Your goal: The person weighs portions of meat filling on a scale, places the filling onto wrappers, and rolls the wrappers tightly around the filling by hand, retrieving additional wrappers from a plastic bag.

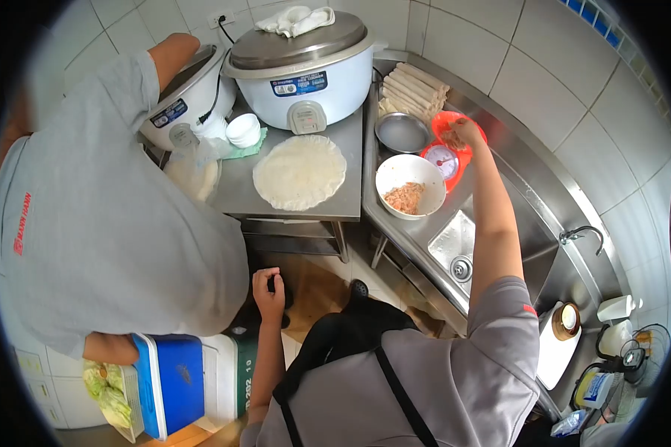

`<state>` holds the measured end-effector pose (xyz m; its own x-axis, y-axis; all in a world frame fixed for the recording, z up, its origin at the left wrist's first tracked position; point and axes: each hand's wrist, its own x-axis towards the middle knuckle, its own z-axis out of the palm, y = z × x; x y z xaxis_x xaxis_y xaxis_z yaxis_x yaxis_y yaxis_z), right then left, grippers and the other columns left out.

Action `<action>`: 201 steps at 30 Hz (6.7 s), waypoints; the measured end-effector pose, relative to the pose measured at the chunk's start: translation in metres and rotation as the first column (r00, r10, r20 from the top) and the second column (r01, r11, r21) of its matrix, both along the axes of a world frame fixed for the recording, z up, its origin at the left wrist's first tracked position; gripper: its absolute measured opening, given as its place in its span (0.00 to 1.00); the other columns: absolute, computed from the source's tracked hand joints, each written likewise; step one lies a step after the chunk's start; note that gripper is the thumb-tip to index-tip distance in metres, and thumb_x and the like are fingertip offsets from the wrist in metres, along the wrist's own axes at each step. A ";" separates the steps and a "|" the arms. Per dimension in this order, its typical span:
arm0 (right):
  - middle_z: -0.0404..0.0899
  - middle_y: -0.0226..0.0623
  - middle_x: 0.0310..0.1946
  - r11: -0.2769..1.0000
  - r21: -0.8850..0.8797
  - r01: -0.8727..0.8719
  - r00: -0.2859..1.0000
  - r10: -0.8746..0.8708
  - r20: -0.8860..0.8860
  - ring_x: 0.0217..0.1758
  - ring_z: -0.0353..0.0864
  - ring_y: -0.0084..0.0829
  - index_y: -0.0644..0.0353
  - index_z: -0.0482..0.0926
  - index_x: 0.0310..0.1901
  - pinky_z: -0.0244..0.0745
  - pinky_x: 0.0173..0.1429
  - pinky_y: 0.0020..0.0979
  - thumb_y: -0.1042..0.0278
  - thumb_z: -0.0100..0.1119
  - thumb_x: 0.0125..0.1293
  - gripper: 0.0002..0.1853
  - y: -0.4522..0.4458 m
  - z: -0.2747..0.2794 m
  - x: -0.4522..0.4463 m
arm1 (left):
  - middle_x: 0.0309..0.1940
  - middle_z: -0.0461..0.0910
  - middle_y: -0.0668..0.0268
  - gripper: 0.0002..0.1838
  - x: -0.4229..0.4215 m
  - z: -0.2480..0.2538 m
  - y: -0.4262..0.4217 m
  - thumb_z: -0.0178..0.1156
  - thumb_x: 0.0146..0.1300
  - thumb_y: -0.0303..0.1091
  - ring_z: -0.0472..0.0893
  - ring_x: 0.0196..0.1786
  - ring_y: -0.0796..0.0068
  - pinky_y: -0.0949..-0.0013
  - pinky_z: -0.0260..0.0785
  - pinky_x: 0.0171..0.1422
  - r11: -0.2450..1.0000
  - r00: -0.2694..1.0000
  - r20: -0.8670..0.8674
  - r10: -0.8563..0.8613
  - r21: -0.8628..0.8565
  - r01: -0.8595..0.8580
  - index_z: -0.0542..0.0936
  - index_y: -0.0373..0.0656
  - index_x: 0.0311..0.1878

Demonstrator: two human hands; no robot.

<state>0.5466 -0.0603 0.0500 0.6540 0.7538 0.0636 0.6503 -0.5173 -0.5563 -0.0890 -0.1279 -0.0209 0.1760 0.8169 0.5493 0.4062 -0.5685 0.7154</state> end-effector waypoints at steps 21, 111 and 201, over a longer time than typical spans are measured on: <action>0.78 0.35 0.26 0.931 -0.147 -0.335 0.942 0.336 -0.017 0.25 0.76 0.29 0.58 0.78 0.38 0.71 0.29 0.32 0.67 0.59 0.56 0.09 0.005 0.006 -0.036 | 0.29 0.74 0.60 0.05 0.166 0.003 -0.034 0.55 0.54 0.21 0.74 0.33 0.62 0.68 0.67 0.39 0.985 0.984 0.069 -0.163 -0.052 0.167 0.75 0.38 0.35; 0.79 0.36 0.33 0.884 0.464 -0.054 -0.631 0.330 -0.702 0.34 0.78 0.33 0.60 0.75 0.40 0.74 0.35 0.32 0.62 0.58 0.62 0.11 -0.183 -0.051 -0.451 | 0.31 0.76 0.63 0.14 -0.021 -0.250 -0.758 0.54 0.58 0.37 0.76 0.28 0.70 0.67 0.66 0.26 -0.085 0.007 -0.085 0.996 -0.996 -0.024 0.74 0.41 0.45; 0.77 0.41 0.46 0.638 0.670 0.380 -0.437 0.762 -0.478 0.45 0.76 0.38 0.61 0.73 0.50 0.72 0.45 0.39 0.60 0.41 0.68 0.17 -0.343 0.027 -0.292 | 0.16 0.71 0.65 0.07 -0.155 -0.272 -0.673 0.54 0.57 0.35 0.69 0.12 0.74 0.69 0.60 0.13 0.019 0.431 0.052 0.901 -0.997 0.081 0.74 0.41 0.32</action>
